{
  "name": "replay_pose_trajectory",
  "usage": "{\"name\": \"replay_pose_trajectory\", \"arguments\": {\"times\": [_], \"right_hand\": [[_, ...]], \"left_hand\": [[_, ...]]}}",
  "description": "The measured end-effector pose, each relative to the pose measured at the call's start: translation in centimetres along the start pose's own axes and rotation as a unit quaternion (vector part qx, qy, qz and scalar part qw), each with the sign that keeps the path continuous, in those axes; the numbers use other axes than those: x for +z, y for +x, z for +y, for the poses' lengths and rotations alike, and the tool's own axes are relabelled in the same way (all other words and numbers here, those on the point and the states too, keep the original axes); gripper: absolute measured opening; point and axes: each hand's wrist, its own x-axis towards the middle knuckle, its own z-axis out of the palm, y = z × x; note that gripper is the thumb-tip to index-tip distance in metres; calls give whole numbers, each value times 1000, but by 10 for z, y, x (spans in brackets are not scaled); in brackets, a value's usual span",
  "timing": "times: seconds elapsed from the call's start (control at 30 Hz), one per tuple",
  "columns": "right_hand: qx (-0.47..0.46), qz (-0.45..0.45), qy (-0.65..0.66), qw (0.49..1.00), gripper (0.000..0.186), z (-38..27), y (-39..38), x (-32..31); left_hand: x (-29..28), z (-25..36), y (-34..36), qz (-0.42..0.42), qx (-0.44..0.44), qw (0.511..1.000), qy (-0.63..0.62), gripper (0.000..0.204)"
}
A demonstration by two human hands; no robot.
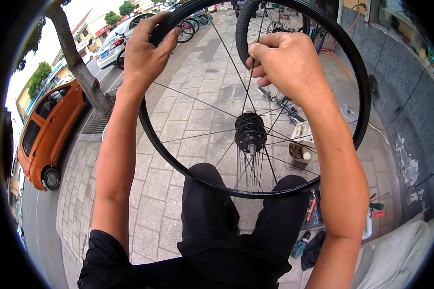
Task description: The person is repairing a bicycle wheel by adjusting the spokes and tightening the nipples. They are sitting on the ground and using their hands to manipulate the wheel components.
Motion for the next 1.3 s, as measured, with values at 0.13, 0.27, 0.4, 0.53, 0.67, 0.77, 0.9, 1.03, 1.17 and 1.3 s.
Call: {"name": "replay_pose_trajectory", "arguments": {"times": [0.13,0.27,0.4,0.53,0.67,0.77,0.9,1.03,1.17,1.3], "right_hand": [[-3,-3,0,1000,32,3,2,0],[6,-4,4,1000,31,4,3,-2],[-1,-16,-2,1000,30,6,3,-3],[1,-10,-2,1000,30,6,2,0],[4,-13,-3,1000,29,5,1,0],[-8,-25,-9,1000,28,4,2,-3],[-1,-20,-13,1000,29,4,-1,-1],[2,-10,-5,1000,29,0,-3,-1],[0,-8,-6,1000,29,1,-3,0],[-11,-8,3,1000,29,2,-3,0]], "left_hand": [[-1,2,1,-19,-57,997,-42,47],[3,4,1,16,-17,1000,-6,45],[1,5,-1,41,27,999,23,44],[-1,5,-2,41,37,998,27,43],[-1,2,-4,41,33,998,41,42],[1,6,-1,73,53,995,35,31],[0,10,-3,64,20,998,16,33],[-1,9,-2,73,27,997,16,34],[-7,17,-1,60,34,997,21,34],[-6,16,0,74,44,996,15,32]]}}
